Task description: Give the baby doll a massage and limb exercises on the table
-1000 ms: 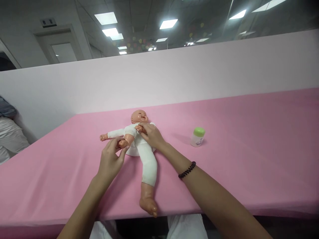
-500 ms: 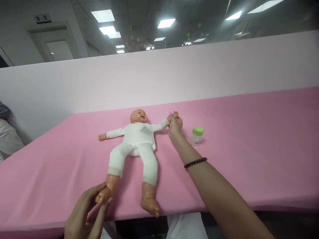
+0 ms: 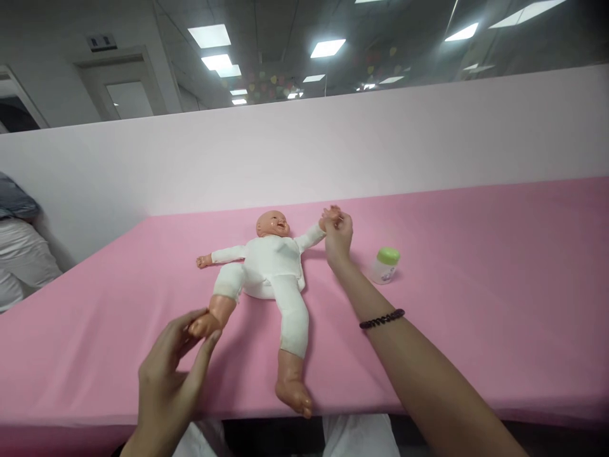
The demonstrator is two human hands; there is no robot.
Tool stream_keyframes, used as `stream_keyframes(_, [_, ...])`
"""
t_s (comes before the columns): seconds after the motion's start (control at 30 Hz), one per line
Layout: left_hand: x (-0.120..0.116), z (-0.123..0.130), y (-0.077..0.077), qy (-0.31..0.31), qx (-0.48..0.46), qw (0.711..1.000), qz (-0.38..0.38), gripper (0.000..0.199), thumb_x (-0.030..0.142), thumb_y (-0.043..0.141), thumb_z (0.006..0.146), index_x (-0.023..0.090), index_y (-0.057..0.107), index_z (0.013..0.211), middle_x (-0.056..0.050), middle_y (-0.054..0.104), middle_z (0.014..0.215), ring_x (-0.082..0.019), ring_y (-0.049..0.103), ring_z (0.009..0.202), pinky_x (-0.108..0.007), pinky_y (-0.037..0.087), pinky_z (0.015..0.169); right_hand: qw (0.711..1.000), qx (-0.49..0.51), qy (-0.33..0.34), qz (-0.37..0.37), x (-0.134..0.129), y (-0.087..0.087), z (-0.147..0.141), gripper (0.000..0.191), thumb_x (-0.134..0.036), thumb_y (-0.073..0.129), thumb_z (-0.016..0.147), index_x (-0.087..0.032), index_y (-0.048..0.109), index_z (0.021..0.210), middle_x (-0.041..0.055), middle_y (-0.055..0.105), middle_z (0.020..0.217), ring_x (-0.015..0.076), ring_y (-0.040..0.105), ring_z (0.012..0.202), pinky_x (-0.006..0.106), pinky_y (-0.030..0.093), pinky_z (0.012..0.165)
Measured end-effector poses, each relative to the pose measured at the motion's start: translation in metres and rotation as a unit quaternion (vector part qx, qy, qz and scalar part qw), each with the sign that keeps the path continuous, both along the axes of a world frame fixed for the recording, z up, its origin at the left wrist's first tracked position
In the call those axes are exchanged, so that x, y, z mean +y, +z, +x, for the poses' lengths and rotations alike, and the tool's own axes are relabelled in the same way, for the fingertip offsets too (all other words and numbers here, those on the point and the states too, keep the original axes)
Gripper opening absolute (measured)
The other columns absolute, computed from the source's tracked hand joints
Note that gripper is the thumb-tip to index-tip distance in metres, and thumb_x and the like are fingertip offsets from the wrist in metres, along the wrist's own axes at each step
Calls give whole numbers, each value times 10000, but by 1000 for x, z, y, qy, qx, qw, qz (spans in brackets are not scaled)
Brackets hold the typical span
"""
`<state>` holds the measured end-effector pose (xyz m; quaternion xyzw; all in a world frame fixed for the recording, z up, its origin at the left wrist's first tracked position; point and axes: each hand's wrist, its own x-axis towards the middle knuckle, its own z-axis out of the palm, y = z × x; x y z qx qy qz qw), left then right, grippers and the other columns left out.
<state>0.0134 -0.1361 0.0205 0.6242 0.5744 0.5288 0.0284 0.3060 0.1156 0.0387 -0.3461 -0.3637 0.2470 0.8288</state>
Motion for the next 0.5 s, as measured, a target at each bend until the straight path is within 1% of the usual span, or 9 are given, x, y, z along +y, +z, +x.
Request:
stream_keyframes(0.03, [11,4,12,-11,4,1000,3,318,406,711,868,238,666,1135,-44,727,1056,-211,737,896,-345,645,850,998,-62,14,30,-6,3,-9,277,-266,698,810,-202,573,1049,71,668,1253,160,652,1129,322,502,1016])
stream_keyframes(0.1, [35,12,31,-47,19,999,6,290,400,691,881,225,663,1110,-52,722,1051,-217,731,906,-360,649,835,982,-177,47,49,-19,4,-26,282,-327,674,854,-210,586,1096,79,690,1224,186,662,1114,349,511,1000])
stream_keyframes(0.17, [59,21,40,-89,44,995,2,269,388,672,889,218,657,1096,-60,715,1060,-221,724,925,-373,647,845,951,-297,73,54,-31,0,-39,287,-342,647,892,-222,596,1148,78,699,1216,208,660,1118,370,514,988])
stream_keyframes(0.23, [81,28,40,-112,69,991,-5,230,366,649,895,213,647,1066,-67,706,1046,-224,718,924,-386,644,842,906,-409,87,58,-38,-7,-47,282,-302,618,919,-231,606,1192,78,699,1228,230,650,1139,397,502,993])
stream_keyframes(0.3, [97,32,33,-116,89,989,-9,185,337,623,898,210,634,1033,-73,700,1019,-230,714,917,-399,641,831,863,-494,88,63,-42,-15,-50,283,-237,592,927,-229,619,1209,80,703,1230,251,639,1150,431,481,1007])
stream_keyframes(0.37, [107,34,24,-112,94,989,-9,159,320,610,899,211,623,1014,-77,697,1011,-235,712,921,-406,639,830,836,-538,84,67,-43,-20,-51,291,-189,578,920,-222,629,1205,81,708,1226,265,634,1145,457,462,1017])
stream_keyframes(0.4, [110,34,21,-111,93,989,-8,157,318,609,900,212,619,1016,-77,696,1015,-234,712,924,-405,639,832,831,-545,84,69,-42,-22,-50,297,-179,579,915,-220,631,1204,81,707,1231,267,634,1144,462,459,1019])
stream_keyframes(0.43, [110,34,19,-109,91,990,-7,162,320,611,902,213,617,1023,-74,695,1020,-230,712,925,-399,640,831,834,-541,86,67,-42,-22,-50,301,-180,585,911,-222,632,1205,79,706,1236,265,636,1139,462,463,1016])
stream_keyframes(0.5, [105,33,21,-107,90,990,-2,182,334,617,910,216,617,1049,-66,695,1029,-219,712,920,-383,643,829,858,-502,96,57,-41,-21,-49,300,-218,600,912,-231,629,1210,74,704,1241,255,644,1131,449,481,1008])
